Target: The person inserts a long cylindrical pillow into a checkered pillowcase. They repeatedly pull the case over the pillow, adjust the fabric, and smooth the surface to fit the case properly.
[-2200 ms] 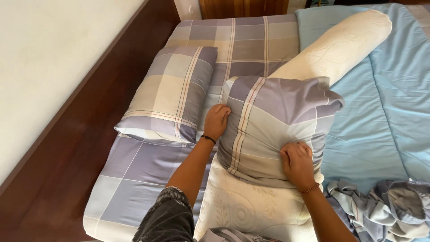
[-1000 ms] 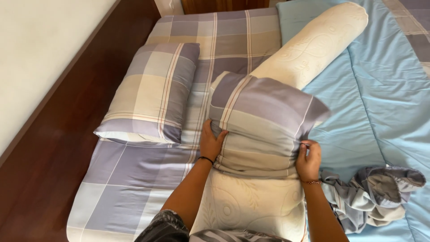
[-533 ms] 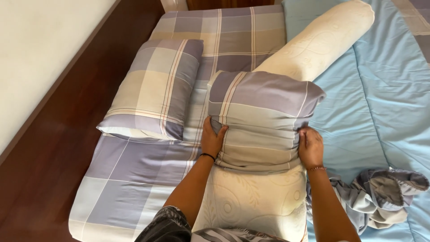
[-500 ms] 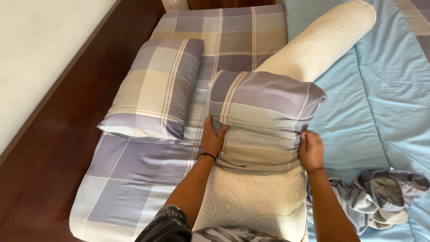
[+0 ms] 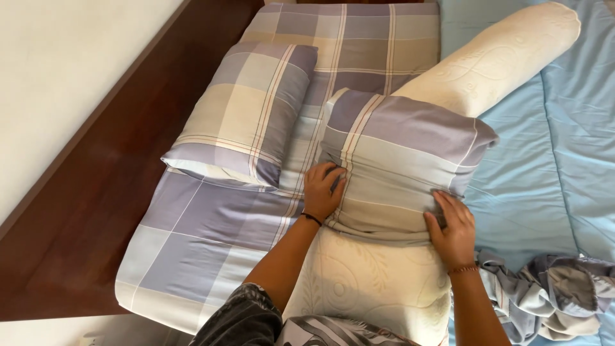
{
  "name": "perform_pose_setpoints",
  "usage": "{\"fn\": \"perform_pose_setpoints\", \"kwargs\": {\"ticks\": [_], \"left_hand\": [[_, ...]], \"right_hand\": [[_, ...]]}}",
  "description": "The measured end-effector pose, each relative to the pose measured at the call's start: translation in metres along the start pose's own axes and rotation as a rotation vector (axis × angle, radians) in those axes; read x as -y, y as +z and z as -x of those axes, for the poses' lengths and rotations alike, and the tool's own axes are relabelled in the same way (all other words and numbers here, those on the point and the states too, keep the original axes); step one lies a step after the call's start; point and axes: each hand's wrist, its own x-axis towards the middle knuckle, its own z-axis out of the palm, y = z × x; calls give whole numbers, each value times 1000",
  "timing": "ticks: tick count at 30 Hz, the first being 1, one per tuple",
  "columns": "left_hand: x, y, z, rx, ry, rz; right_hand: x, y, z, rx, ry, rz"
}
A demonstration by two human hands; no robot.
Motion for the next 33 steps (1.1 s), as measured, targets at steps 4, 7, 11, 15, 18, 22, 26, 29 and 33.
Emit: {"fn": "perform_pose_setpoints", "kwargs": {"ticks": [4, 7, 11, 15, 18, 22, 26, 29, 33], "left_hand": [[5, 9, 2, 10, 6, 5], [20, 14, 20, 91, -18, 29], [23, -4, 49, 283, 49, 55], [20, -11, 74, 428, -37, -28], [1, -16, 75, 350, -82, 0], [-28, -40, 99, 369, -150, -38], [-37, -62, 119, 513, -420, -43], [-21, -62, 144, 569, -477, 36], [10, -74, 145, 544, -461, 285]], "right_hand": [[-18, 22, 9, 4, -21, 41], [-37, 32, 37, 57, 118, 75], [-47, 35, 91, 42, 129, 46], [-39, 36, 114, 97, 248, -32], [-26, 24, 98, -19, 90, -156], [-91, 25, 171, -56, 463, -613], [-109, 32, 193, 127, 1179, -849], [-87, 14, 172, 101, 1266, -899], [-23, -20, 109, 97, 864, -744]]}}
